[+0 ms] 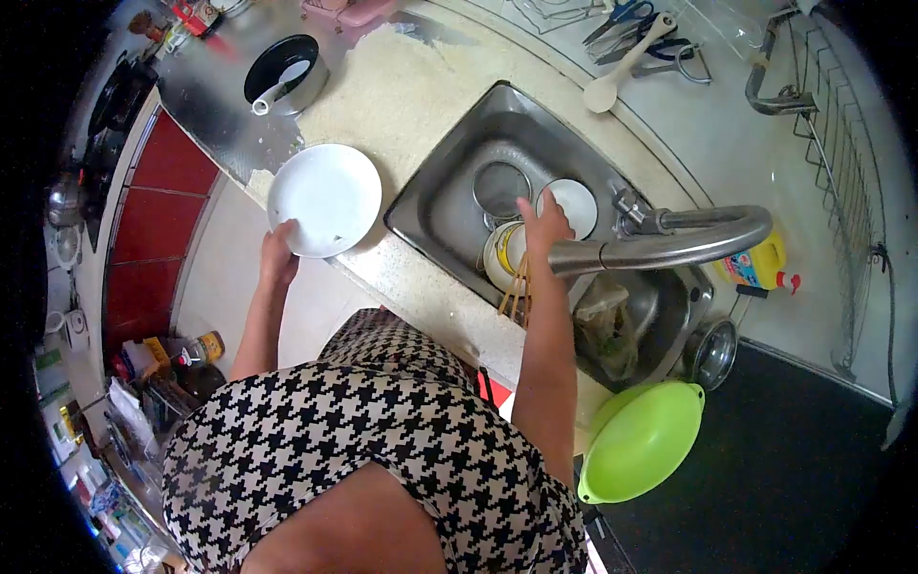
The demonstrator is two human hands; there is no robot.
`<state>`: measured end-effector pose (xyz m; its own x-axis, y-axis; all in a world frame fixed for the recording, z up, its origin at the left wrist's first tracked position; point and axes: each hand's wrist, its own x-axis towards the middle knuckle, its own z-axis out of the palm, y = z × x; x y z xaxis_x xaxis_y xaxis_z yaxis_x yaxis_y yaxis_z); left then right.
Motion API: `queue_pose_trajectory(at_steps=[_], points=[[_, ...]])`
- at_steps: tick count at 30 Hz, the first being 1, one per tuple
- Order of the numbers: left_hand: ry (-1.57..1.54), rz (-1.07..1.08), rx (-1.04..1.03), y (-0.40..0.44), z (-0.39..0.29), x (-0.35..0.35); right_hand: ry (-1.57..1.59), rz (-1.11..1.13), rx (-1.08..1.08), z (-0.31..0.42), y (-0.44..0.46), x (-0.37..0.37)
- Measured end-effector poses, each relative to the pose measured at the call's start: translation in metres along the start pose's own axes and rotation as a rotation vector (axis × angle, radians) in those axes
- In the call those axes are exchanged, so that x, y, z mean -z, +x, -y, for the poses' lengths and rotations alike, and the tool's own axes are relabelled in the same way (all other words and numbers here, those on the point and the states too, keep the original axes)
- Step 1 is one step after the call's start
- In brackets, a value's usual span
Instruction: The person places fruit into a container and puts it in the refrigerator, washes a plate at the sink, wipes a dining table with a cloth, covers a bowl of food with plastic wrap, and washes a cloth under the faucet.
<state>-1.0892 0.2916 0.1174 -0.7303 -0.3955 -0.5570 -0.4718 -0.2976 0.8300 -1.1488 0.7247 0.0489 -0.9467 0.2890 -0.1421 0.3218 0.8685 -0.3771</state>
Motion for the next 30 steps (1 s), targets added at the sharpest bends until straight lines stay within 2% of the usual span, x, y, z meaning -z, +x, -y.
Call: queue_pose_trajectory(at_steps=[2,5,8,11,13,15,16,18,21,25,28,30], points=[[-0.026,-0.007,0.0,0.006,0.007,-0.006,0.063,-0.217,0.201,-0.009,-0.008,0.005],[-0.025,-0.002,0.025,0.018,0.017,-0.009,-0.161,-0.354,0.406,-0.039,0.003,0.04],[-0.019,0.003,0.019,0.027,0.019,-0.012,-0.386,-0.642,0.492,-0.085,0.029,0.057],[0.158,-0.013,-0.005,0.035,0.011,-0.01,-0.234,-0.405,0.473,-0.127,0.049,0.059],[0.287,-0.019,-0.062,0.047,0.009,-0.003,0.7,-0.292,-0.075,-0.122,0.04,0.076],[0.395,-0.013,-0.087,0.062,0.011,0.009,1.38,-0.313,-0.293,-0.09,0.011,0.112],[0.448,-0.011,-0.102,0.066,0.012,0.011,1.608,-0.418,-0.21,-0.059,-0.017,0.136],[0.505,-0.067,-0.148,0.058,0.004,0.006,1.763,-0.464,0.025,-0.012,-0.054,0.18],[0.507,-0.057,-0.168,0.046,-0.003,0.002,1.404,-0.474,0.249,0.028,-0.064,0.207],[0.491,-0.019,-0.167,0.041,-0.003,0.001,1.181,-0.368,0.218,0.064,-0.047,0.203],[0.467,-0.021,-0.18,0.043,0.002,0.006,1.182,-0.308,0.228,0.077,-0.008,0.204],[0.417,-0.02,-0.181,0.043,0.006,0.007,1.254,-0.388,0.287,0.087,0.022,0.196]])
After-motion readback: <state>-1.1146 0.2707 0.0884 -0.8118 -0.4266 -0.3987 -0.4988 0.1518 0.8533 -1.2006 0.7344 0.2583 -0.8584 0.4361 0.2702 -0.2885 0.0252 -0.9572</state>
